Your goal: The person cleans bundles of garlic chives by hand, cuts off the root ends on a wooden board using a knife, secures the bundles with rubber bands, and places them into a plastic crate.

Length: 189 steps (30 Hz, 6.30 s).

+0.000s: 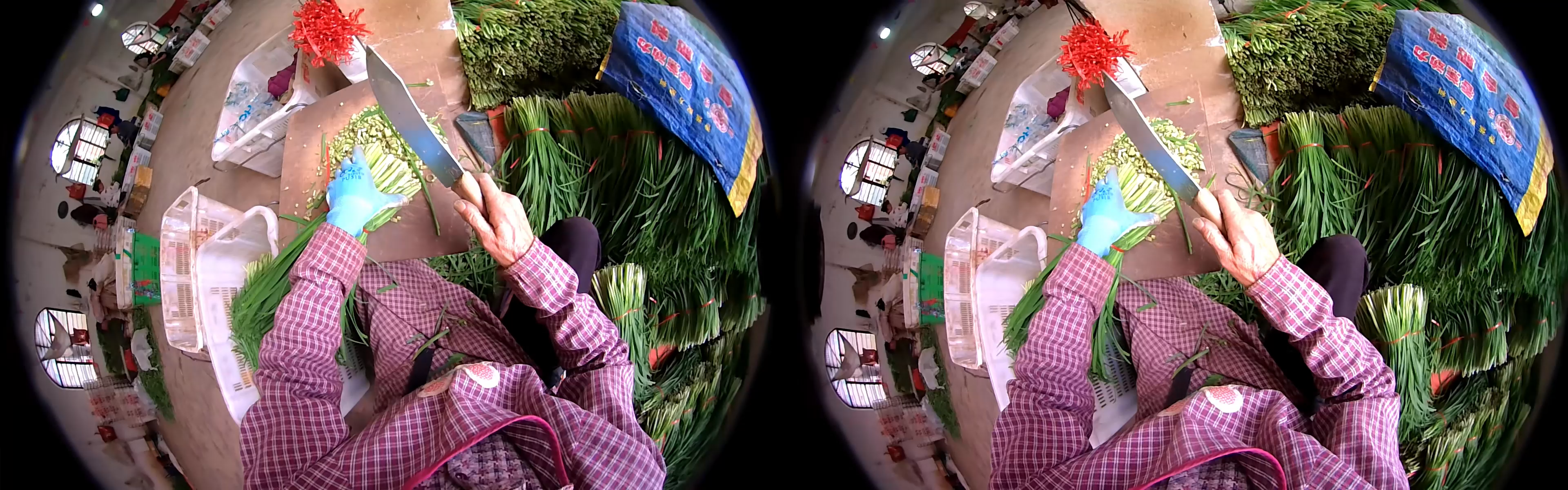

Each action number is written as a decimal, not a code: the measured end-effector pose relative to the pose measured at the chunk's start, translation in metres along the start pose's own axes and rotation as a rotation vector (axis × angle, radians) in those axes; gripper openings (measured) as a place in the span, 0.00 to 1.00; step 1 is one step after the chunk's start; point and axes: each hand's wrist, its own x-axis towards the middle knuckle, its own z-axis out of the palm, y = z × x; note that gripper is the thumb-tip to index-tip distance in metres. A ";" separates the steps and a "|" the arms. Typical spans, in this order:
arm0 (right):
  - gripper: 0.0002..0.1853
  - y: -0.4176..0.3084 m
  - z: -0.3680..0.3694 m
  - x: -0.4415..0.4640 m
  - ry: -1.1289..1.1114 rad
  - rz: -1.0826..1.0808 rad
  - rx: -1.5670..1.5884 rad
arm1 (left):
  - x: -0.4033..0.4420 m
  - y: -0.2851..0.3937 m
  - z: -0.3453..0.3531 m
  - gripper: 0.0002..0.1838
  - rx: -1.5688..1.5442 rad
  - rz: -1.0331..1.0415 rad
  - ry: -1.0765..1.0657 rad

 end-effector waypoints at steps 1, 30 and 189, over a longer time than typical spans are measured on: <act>0.15 0.000 -0.001 -0.001 -0.025 -0.023 -0.039 | 0.002 0.000 0.000 0.67 -0.012 -0.012 -0.033; 0.14 0.006 -0.007 0.000 -0.315 0.017 -0.411 | -0.003 0.006 0.004 0.65 0.080 -0.034 0.023; 0.14 -0.022 0.030 -0.052 -0.305 -0.276 -0.351 | -0.108 -0.082 0.039 0.40 -2.476 0.783 0.489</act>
